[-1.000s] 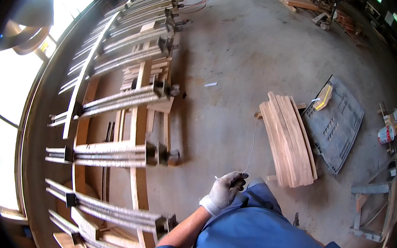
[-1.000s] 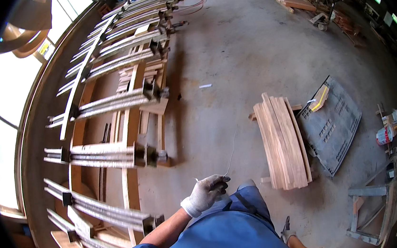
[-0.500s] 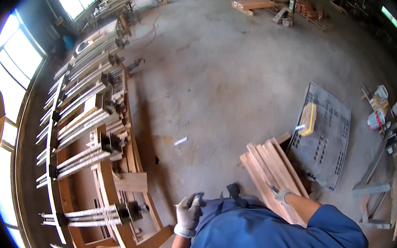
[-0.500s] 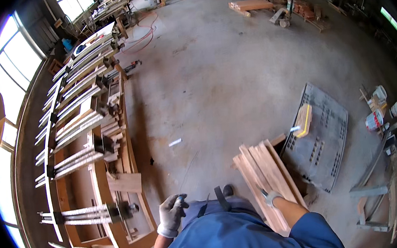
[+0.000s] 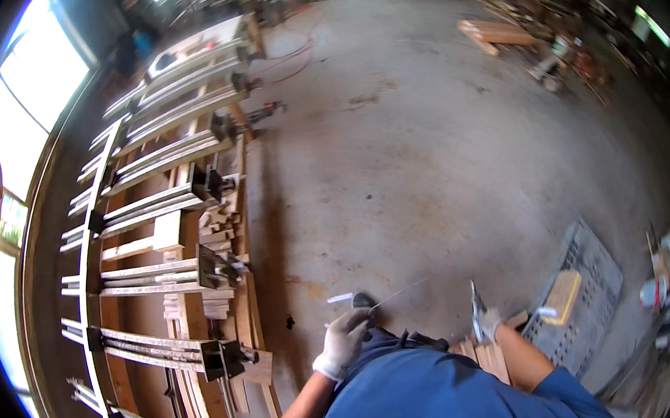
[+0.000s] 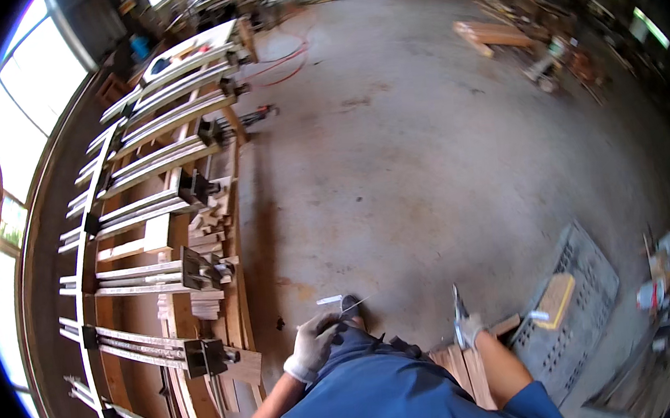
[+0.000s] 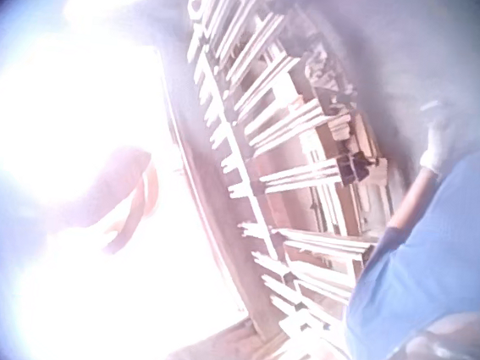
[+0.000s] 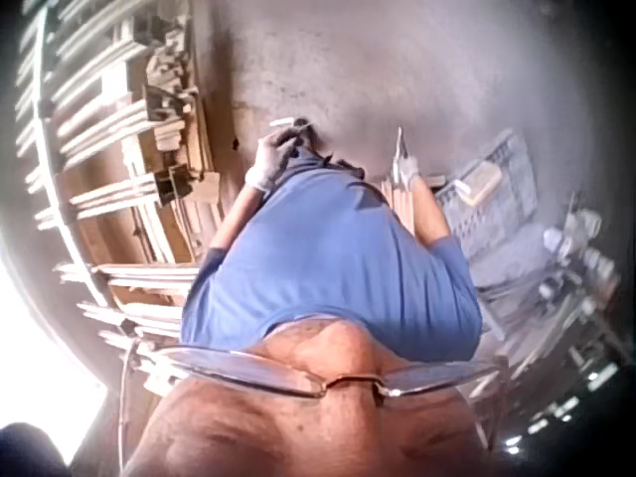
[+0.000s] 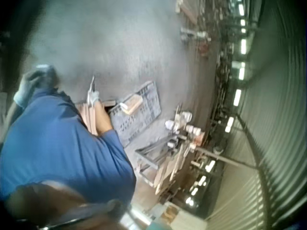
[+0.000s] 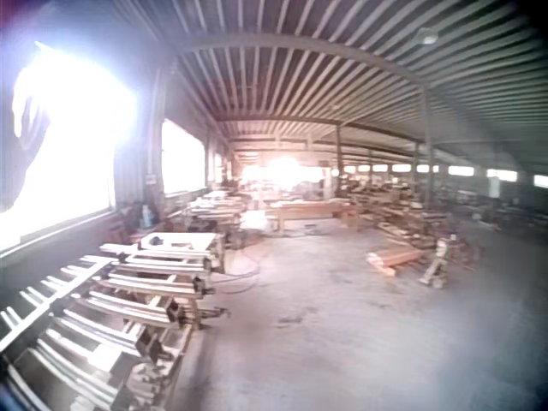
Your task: The person walks through a workshop, then uses pliers to strip the insulation from a wire on a workbench. After finishing, they walk to a bucket, remove the lid, and place the lid on the floor.
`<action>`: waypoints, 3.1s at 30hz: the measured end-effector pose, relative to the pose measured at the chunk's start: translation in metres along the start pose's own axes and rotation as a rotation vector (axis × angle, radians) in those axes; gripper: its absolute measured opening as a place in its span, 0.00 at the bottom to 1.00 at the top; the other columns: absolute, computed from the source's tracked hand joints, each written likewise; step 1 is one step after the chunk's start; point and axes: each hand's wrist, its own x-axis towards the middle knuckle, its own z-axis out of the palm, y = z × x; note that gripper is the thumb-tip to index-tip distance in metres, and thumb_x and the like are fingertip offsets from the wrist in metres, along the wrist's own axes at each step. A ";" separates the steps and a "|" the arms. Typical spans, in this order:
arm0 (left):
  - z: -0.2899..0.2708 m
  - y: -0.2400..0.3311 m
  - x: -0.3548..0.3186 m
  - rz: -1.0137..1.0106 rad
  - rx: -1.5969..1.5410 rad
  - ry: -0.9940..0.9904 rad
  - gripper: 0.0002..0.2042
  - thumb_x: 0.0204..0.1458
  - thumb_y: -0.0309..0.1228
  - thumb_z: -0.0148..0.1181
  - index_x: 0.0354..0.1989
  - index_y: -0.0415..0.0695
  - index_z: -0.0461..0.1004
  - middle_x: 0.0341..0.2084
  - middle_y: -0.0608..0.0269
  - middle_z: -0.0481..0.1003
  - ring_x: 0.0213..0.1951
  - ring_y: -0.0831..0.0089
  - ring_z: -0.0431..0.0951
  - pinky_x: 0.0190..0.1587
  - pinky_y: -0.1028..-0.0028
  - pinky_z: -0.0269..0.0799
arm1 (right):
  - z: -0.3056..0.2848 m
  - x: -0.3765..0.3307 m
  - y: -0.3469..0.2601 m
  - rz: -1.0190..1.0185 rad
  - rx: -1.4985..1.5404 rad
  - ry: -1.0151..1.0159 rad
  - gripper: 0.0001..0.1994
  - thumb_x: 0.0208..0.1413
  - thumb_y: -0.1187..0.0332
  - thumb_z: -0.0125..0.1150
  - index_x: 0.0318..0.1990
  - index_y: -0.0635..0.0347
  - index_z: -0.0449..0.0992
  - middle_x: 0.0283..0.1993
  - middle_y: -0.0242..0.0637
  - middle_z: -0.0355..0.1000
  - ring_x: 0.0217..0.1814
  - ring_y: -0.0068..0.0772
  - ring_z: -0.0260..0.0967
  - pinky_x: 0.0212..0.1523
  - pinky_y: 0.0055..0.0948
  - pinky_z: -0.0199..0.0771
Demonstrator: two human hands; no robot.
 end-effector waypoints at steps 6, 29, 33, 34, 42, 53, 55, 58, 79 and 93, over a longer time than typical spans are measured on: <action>-0.053 0.102 0.149 0.055 0.126 -0.041 0.12 0.62 0.23 0.58 0.53 0.35 0.78 0.39 0.59 0.83 0.37 0.78 0.81 0.41 0.75 0.80 | 0.025 0.020 -0.026 0.417 -0.395 -0.215 0.20 0.62 0.56 0.63 0.48 0.66 0.83 0.42 0.52 0.83 0.39 0.44 0.83 0.40 0.46 0.80; -0.117 0.285 0.666 -0.084 0.165 0.223 0.11 0.62 0.29 0.62 0.49 0.36 0.82 0.35 0.58 0.83 0.36 0.74 0.81 0.43 0.71 0.78 | 0.069 0.546 -0.829 -0.251 -0.234 0.023 0.13 0.60 0.63 0.67 0.39 0.67 0.81 0.31 0.42 0.78 0.31 0.39 0.79 0.31 0.43 0.76; -0.146 0.307 0.777 -0.033 0.131 0.187 0.11 0.62 0.28 0.61 0.49 0.36 0.81 0.38 0.54 0.83 0.43 0.72 0.82 0.51 0.70 0.77 | 0.098 0.651 -0.893 -0.296 -0.106 -0.059 0.14 0.61 0.61 0.67 0.37 0.66 0.82 0.30 0.40 0.79 0.30 0.38 0.79 0.30 0.42 0.74; -0.155 0.316 0.808 -0.016 0.115 0.179 0.11 0.62 0.28 0.61 0.49 0.35 0.81 0.36 0.57 0.83 0.43 0.76 0.81 0.51 0.72 0.77 | 0.097 0.673 -0.905 -0.322 -0.171 -0.055 0.15 0.62 0.61 0.67 0.37 0.68 0.83 0.31 0.40 0.80 0.32 0.39 0.80 0.31 0.43 0.74; -0.256 0.421 1.031 0.095 0.058 0.139 0.10 0.64 0.27 0.62 0.49 0.36 0.80 0.34 0.61 0.80 0.33 0.77 0.76 0.37 0.73 0.76 | 0.123 0.617 -0.979 0.170 -0.543 -0.236 0.23 0.58 0.55 0.67 0.45 0.72 0.82 0.45 0.61 0.81 0.50 0.58 0.81 0.49 0.48 0.78; -0.352 0.481 1.265 -0.021 0.077 0.248 0.10 0.63 0.28 0.63 0.49 0.36 0.81 0.38 0.57 0.83 0.42 0.75 0.81 0.49 0.71 0.78 | 0.207 0.800 -1.175 0.203 -0.778 -0.275 0.26 0.59 0.47 0.64 0.47 0.66 0.83 0.48 0.56 0.81 0.53 0.55 0.80 0.51 0.45 0.78; -0.373 0.507 1.309 -0.051 0.088 0.314 0.11 0.63 0.28 0.63 0.49 0.36 0.81 0.37 0.57 0.83 0.40 0.75 0.81 0.48 0.71 0.78 | 0.215 0.848 -1.229 0.145 -0.848 -0.262 0.27 0.59 0.45 0.64 0.48 0.64 0.84 0.49 0.56 0.81 0.54 0.55 0.80 0.51 0.44 0.78; -0.401 0.555 1.356 -0.032 0.141 0.428 0.11 0.63 0.29 0.63 0.49 0.36 0.81 0.35 0.59 0.83 0.36 0.75 0.80 0.44 0.72 0.78 | 0.241 0.939 -1.341 -0.162 -1.253 -0.287 0.28 0.59 0.43 0.63 0.48 0.62 0.84 0.49 0.54 0.81 0.55 0.54 0.80 0.51 0.44 0.78; -0.689 0.639 1.663 -0.003 0.041 0.585 0.11 0.61 0.30 0.62 0.48 0.39 0.81 0.41 0.49 0.83 0.44 0.59 0.84 0.51 0.66 0.78 | 0.524 1.082 -1.820 -0.247 -1.131 -0.415 0.22 0.58 0.54 0.66 0.47 0.69 0.82 0.42 0.56 0.82 0.47 0.54 0.82 0.46 0.47 0.80; -0.882 0.664 1.791 -0.187 -0.189 0.850 0.10 0.62 0.30 0.61 0.48 0.41 0.82 0.36 0.53 0.83 0.38 0.69 0.83 0.46 0.69 0.78 | 0.704 1.106 -2.047 -0.269 -1.445 -0.464 0.26 0.58 0.54 0.68 0.51 0.73 0.80 0.45 0.56 0.80 0.48 0.54 0.80 0.45 0.47 0.76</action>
